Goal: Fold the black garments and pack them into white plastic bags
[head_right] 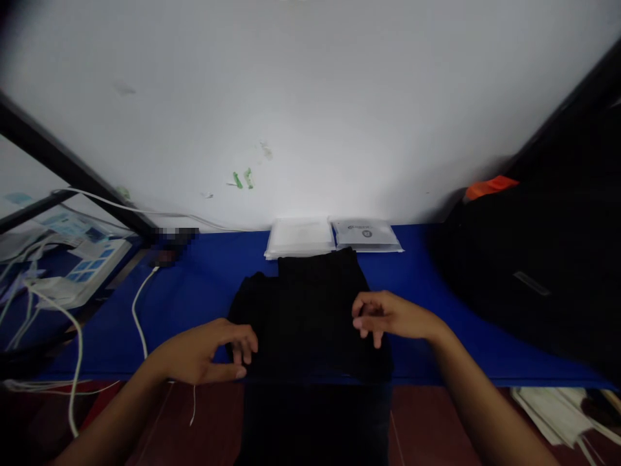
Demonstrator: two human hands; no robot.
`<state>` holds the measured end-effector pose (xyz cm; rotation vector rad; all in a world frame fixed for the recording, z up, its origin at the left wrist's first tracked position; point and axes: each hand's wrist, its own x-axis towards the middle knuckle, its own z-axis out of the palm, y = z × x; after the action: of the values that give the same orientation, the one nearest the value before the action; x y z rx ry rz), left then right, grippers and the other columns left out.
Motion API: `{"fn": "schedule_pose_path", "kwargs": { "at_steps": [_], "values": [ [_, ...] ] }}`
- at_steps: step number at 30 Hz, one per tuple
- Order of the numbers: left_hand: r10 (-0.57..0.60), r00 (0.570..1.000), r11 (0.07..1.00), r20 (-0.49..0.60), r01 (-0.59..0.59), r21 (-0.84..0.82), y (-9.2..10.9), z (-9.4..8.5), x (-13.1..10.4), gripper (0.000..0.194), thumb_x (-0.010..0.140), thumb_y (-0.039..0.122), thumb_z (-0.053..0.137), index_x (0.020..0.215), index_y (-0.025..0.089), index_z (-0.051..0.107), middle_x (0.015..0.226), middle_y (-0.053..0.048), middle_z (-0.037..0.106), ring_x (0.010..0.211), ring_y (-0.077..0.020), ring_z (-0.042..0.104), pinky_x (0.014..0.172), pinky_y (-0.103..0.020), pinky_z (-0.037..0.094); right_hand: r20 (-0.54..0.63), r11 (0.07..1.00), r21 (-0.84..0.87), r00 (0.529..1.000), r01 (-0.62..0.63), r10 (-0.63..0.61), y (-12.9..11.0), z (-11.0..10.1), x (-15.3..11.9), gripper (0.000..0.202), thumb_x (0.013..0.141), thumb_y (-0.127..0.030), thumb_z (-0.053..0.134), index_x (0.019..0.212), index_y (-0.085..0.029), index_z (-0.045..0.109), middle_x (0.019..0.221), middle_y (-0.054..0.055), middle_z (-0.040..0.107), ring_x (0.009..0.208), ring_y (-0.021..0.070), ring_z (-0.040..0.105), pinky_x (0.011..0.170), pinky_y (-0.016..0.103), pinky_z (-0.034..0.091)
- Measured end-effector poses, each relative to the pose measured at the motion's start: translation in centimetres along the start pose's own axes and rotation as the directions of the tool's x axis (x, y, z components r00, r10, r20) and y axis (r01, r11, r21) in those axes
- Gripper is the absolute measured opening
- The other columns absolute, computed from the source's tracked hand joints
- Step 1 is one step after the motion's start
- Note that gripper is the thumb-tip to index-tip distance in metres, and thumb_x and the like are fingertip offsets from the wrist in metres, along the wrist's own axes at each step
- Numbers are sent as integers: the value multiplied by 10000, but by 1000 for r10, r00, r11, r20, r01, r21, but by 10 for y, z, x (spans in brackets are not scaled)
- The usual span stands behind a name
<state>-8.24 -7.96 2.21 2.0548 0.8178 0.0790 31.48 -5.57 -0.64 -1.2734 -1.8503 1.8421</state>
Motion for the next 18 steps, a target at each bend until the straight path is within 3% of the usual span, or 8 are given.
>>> {"fn": "schedule_pose_path", "kwargs": {
  "at_steps": [2,5,7,9,11,13,15,18],
  "values": [
    [-10,998,994,55,15,-104,-3,-4,9,256,889,351,651,1098,211,602,869,-20,747,723,-152,702,621,-233,508,-227,993,115,974,11,16,9,-12,19,315,844,-465,687,935,-172,614,775,40,735,520,139,666,518,255,542],
    [58,993,997,-107,-62,-35,-7,-11,36,211,954,378,564,1065,209,623,865,-22,727,755,-152,688,677,-255,526,-527,916,393,837,87,146,18,-37,52,205,854,-350,696,905,-162,629,764,68,739,446,117,615,457,250,563],
    [144,956,984,-257,-109,144,-10,-14,59,194,970,359,538,1071,224,634,1012,-45,709,936,-183,672,838,-321,532,-586,802,578,762,153,277,21,-54,71,98,877,-245,656,879,-151,628,723,85,735,410,114,589,426,242,563],
    [208,923,928,-323,-82,364,-16,-14,80,299,930,381,608,1192,236,602,1290,-90,620,1243,-254,545,1055,-434,430,-605,736,646,725,205,329,22,-66,87,97,917,-191,575,837,-145,606,691,89,725,401,98,575,424,205,554],
    [174,930,855,-323,20,518,-24,-12,96,669,817,498,723,1374,216,484,1524,-146,410,1443,-336,308,1171,-539,250,-640,700,663,686,266,346,22,-73,99,156,945,-152,496,807,-157,568,656,67,710,404,79,568,450,173,553],
    [61,955,810,-290,123,574,-35,-8,105,1011,700,644,757,1489,165,345,1605,-202,232,1493,-385,159,1193,-579,136,-682,670,664,638,332,358,22,-76,109,181,947,-116,449,796,-175,530,612,35,690,404,73,560,470,168,559],
    [-37,971,805,-237,169,569,-45,-5,108,1165,657,765,697,1531,128,264,1614,-227,166,1499,-392,129,1197,-572,105,-715,649,653,599,390,361,23,-75,117,184,926,-88,440,784,-185,505,582,18,675,403,79,554,468,184,565],
    [-62,978,820,-200,164,549,-54,1,105,1209,667,867,568,1557,134,203,1623,-205,122,1505,-377,117,1199,-560,93,-767,625,615,548,481,332,25,-72,123,173,875,-80,477,746,-193,493,578,12,662,403,88,545,455,207,556]
  ]
}}
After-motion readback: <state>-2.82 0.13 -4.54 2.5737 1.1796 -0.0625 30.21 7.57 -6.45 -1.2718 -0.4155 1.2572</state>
